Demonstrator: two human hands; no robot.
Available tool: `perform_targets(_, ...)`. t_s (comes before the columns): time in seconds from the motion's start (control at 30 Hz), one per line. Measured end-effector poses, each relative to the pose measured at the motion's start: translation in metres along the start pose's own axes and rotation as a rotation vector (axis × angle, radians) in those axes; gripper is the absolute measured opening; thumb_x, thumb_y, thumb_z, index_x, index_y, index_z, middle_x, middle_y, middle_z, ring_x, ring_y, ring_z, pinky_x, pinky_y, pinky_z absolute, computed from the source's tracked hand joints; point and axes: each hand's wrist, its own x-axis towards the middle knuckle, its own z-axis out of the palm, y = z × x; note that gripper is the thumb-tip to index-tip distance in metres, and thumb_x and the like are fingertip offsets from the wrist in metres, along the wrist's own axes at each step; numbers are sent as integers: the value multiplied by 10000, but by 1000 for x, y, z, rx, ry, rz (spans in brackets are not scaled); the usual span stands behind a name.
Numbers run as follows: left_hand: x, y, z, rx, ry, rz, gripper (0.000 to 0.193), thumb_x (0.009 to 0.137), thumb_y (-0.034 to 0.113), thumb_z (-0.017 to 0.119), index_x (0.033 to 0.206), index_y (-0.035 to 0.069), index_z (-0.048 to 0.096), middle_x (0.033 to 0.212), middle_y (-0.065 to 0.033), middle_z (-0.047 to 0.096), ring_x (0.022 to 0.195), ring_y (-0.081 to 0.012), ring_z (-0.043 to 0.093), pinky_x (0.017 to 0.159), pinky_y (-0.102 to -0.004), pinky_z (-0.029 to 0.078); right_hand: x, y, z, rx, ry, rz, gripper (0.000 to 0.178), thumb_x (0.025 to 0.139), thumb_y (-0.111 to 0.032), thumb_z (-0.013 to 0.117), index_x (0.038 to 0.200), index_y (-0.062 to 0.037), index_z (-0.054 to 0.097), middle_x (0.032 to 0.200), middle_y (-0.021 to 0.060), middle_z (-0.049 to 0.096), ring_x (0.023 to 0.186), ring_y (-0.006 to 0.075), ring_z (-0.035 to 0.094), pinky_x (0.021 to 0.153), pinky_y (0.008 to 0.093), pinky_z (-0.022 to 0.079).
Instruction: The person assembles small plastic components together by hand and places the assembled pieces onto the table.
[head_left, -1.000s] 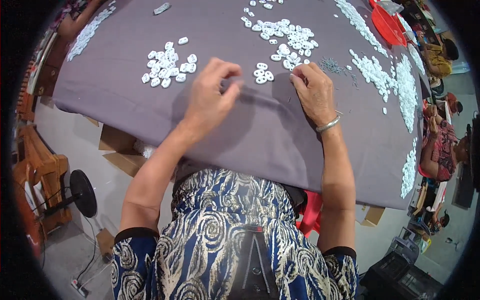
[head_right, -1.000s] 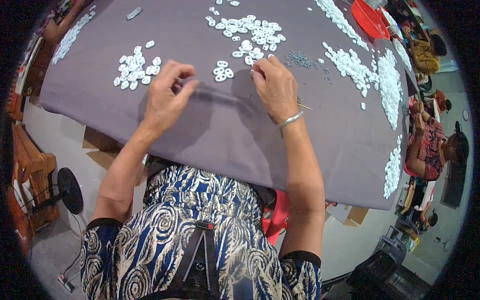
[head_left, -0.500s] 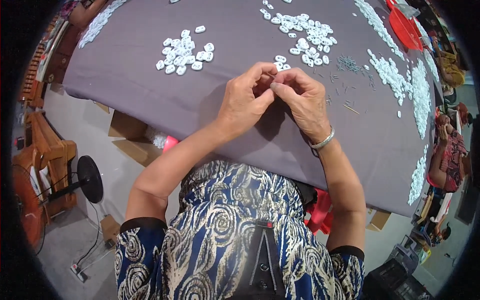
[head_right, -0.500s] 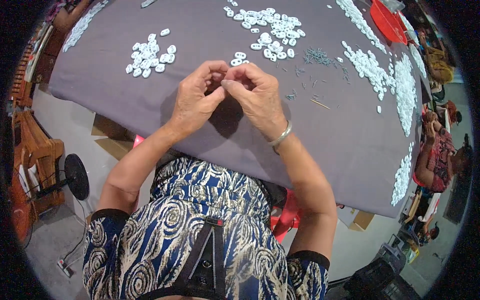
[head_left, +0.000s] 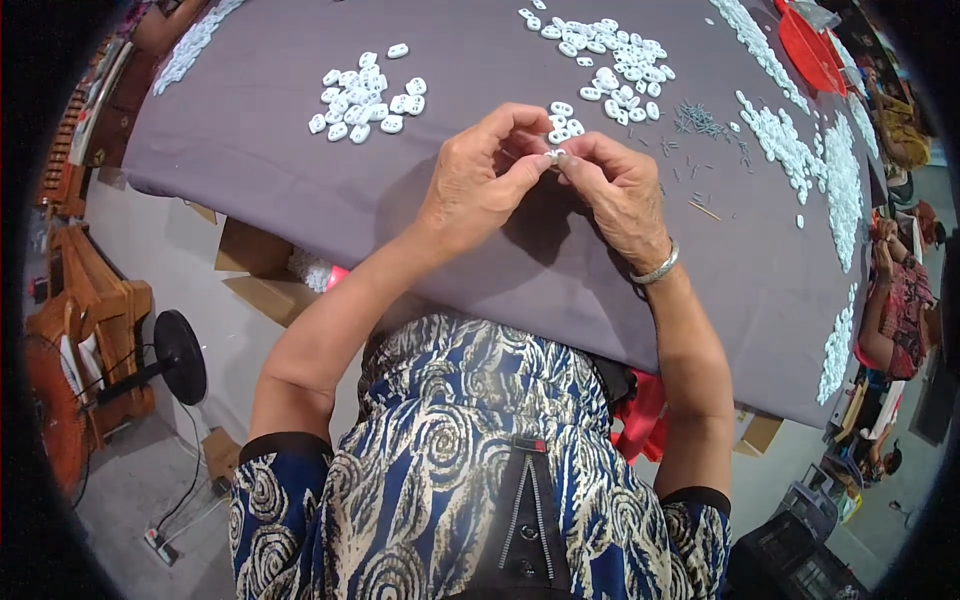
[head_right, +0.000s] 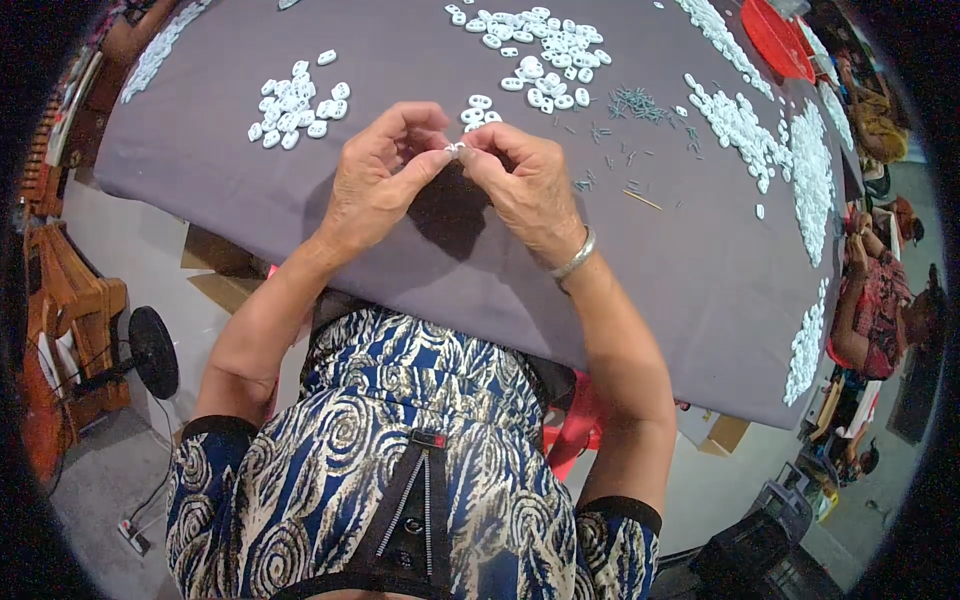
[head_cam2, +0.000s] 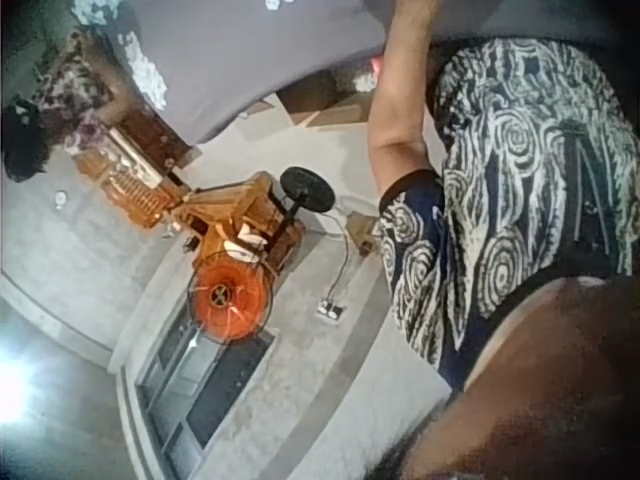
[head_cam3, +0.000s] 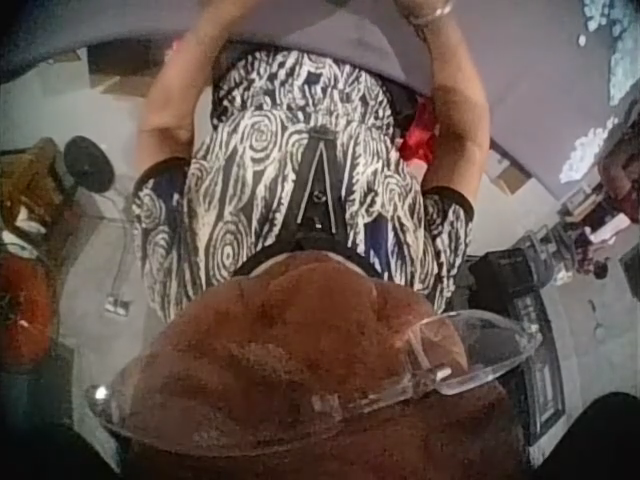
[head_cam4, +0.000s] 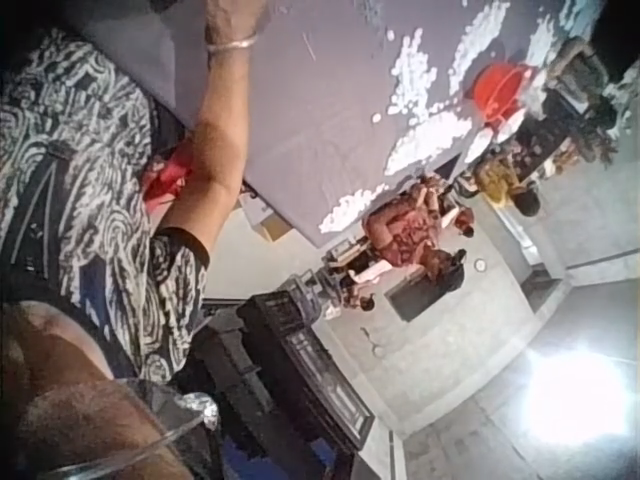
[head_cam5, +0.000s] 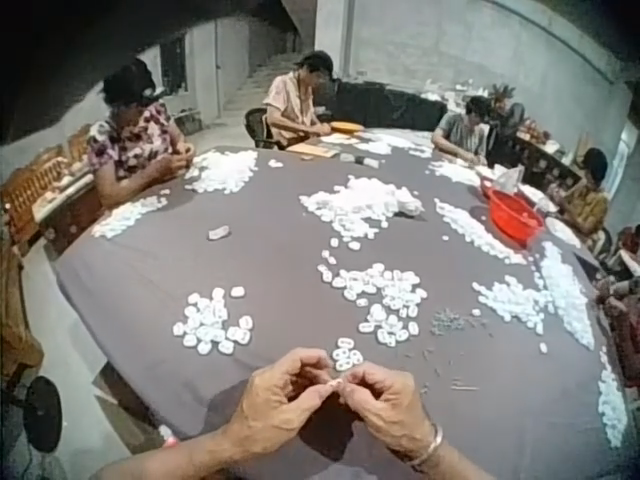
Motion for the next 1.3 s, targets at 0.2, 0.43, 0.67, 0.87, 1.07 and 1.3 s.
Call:
perform_targets(0.2, 1, -7, 4, -109, 36, 3, 217, 861, 15, 618, 1074, 24, 577, 852, -6, 596, 776, -57, 563, 705, -217, 487, 0, 1, 1, -9, 16, 23, 134, 914, -124, 592, 905, -10, 662, 743, -39, 603, 674, 12, 506, 575, 168, 395)
perform_targets(0.43, -2, -4, 3, -169, -18, -55, 293, 883, -10, 617, 1165, -19, 541, 1001, -26, 563, 944, -89, 543, 835, -218, 475, 0, 6, -1, -18, 8, -16, 123, 905, -129, 626, 884, -15, 667, 734, -47, 607, 675, 8, 524, 579, 162, 407)
perform_targets(0.67, 0, -3, 3, -251, -20, -140, 280, 887, 9, 621, 1155, -16, 545, 967, -24, 586, 880, -79, 564, 776, -211, 489, 0, 7, 0, -24, 26, -40, 112, 896, -98, 618, 877, 3, 665, 755, -29, 620, 697, 18, 540, 608, 172, 431)
perform_targets(0.87, -1, -5, 1, -244, 8, -127, 266, 883, 7, 623, 1139, -7, 550, 943, -23, 589, 836, -76, 566, 716, -215, 493, 6, -4, -20, -214, 70, -110, 92, 880, -71, 613, 883, 11, 653, 763, -40, 611, 710, 30, 539, 629, 187, 441)
perform_targets(1.07, 2, -6, 2, -182, 4, -148, 249, 880, 20, 628, 1115, 1, 547, 905, -14, 571, 781, -66, 545, 664, -212, 485, 12, -12, -84, -445, 94, -23, 106, 855, -98, 651, 862, 8, 643, 718, -32, 581, 662, 36, 495, 585, 206, 410)
perform_targets(1.3, -1, -10, 7, -170, 42, -150, 208, 876, 38, 622, 1075, 22, 561, 848, 4, 583, 732, -45, 539, 625, -202, 478, 7, -15, -63, -807, -85, 54, 190, 756, -157, 710, 778, 20, 644, 599, 34, 575, 561, 91, 523, 527, 265, 430)
